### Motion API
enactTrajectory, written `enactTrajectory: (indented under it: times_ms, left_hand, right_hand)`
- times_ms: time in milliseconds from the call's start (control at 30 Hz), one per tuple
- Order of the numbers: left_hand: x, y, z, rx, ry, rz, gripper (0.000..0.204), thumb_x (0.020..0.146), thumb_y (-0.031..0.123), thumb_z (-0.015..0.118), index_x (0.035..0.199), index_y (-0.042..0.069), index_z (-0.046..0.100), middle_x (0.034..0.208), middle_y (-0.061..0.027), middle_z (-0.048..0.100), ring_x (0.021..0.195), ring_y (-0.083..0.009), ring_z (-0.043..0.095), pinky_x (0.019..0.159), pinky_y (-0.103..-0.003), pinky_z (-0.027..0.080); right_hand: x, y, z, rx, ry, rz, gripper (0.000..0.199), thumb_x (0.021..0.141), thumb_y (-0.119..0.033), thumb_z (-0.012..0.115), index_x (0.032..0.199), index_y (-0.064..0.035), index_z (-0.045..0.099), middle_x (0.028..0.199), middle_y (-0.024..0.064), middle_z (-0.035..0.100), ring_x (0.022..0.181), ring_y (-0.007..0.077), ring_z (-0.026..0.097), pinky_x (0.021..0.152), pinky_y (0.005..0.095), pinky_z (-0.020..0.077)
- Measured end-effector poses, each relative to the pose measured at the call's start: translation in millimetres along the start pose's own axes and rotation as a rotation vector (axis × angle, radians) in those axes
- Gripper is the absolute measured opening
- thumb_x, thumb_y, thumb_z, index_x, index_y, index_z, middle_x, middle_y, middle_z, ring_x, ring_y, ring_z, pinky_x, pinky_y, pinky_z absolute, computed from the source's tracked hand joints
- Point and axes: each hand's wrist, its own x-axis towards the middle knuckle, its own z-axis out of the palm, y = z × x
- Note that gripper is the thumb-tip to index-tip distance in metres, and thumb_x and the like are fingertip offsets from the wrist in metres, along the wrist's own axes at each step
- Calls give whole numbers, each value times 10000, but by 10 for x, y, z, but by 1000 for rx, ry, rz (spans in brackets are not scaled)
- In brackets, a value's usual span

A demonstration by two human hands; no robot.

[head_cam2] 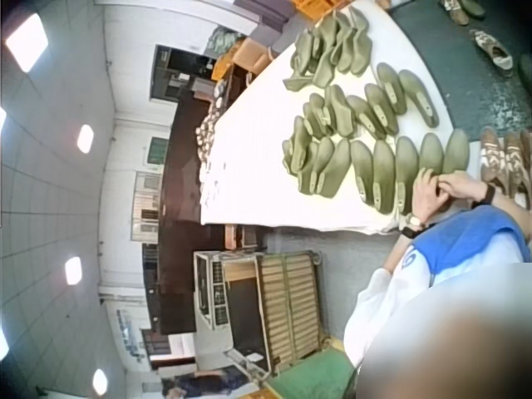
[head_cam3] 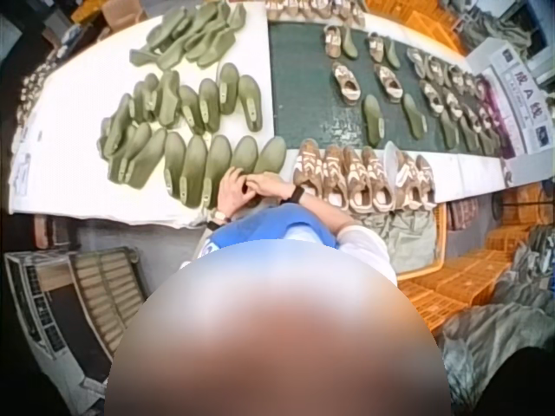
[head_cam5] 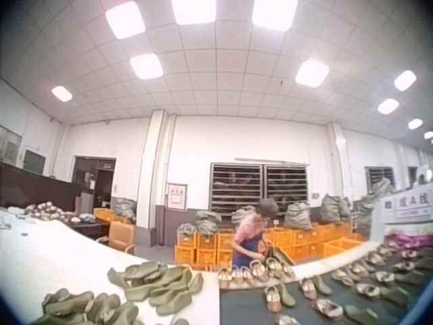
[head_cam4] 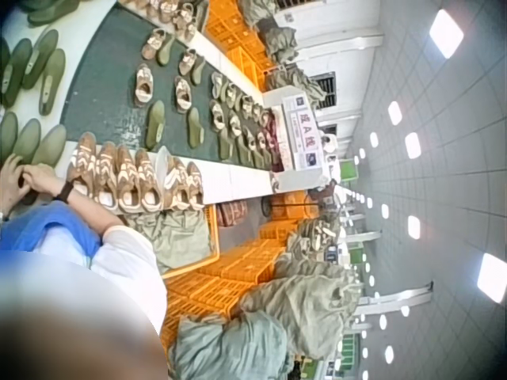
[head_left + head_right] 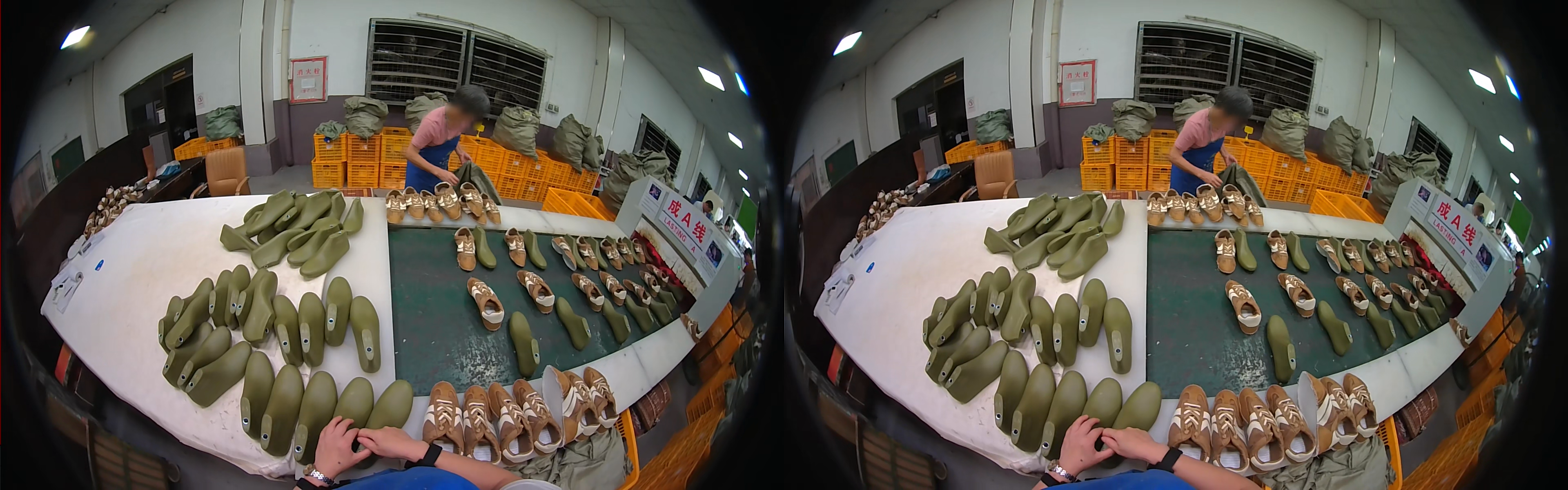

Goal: The person inserts green shoe lasts into brown canvas shoes on a conveyor belt. They repeatedly pick up a shoe, place a last inside, and set the shoe back on the belt. A coworker across the table performs the same task.

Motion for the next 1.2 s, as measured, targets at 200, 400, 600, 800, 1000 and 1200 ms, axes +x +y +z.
enactTrajectory:
  times_ms: [200, 400, 600, 800, 1000, 1200]
  left_hand:
    - [-8, -19, 27, 2, -1, 0, 392, 645, 340, 762, 904, 58, 676, 1114, -117, 599, 1140, -328, 515, 939, -439, 445]
    - [-14, -48, 51, 10, 3, 6, 400, 660, 389, 748, 907, 81, 681, 1123, -111, 595, 1144, -330, 511, 916, -449, 451]
    - [-6, -35, 28, 4, 8, 3, 415, 640, 361, 770, 909, 58, 677, 1111, -119, 598, 1138, -331, 516, 932, -445, 451]
    - [1, -64, 31, -4, 4, 3, 418, 637, 361, 771, 908, 58, 677, 1106, -120, 600, 1135, -329, 518, 932, -442, 451]
    - [0, -71, 33, -5, -10, 1, 429, 637, 366, 773, 921, 59, 680, 1116, -124, 600, 1138, -336, 517, 941, -441, 448]
    - [3, -84, 30, -3, -11, 4, 441, 635, 370, 777, 931, 58, 681, 1121, -129, 601, 1142, -343, 515, 950, -442, 442]
  right_hand:
    - [1, 4, -5, -2, -9, 13, 315, 962, -422, 386, 1121, -204, 550, 937, 155, 676, 837, 394, 638, 722, 508, 505]
    - [12, 15, 10, 2, -12, 26, 318, 960, -426, 381, 1119, -208, 551, 940, 150, 676, 840, 391, 638, 723, 503, 504]
    - [29, 43, 29, 13, -7, 19, 312, 959, -420, 386, 1118, -210, 554, 939, 150, 675, 840, 389, 638, 721, 499, 502]
    - [64, 62, 45, 2, -15, 22, 312, 957, -419, 394, 1120, -206, 555, 936, 156, 675, 840, 389, 638, 721, 500, 502]
    - [51, 39, 26, 12, -11, 16, 320, 953, -421, 397, 1128, -206, 556, 943, 151, 677, 843, 388, 638, 728, 500, 502]
    - [43, -20, -23, 4, -34, 46, 314, 953, -414, 397, 1131, -207, 553, 952, 146, 677, 848, 383, 638, 732, 496, 504]
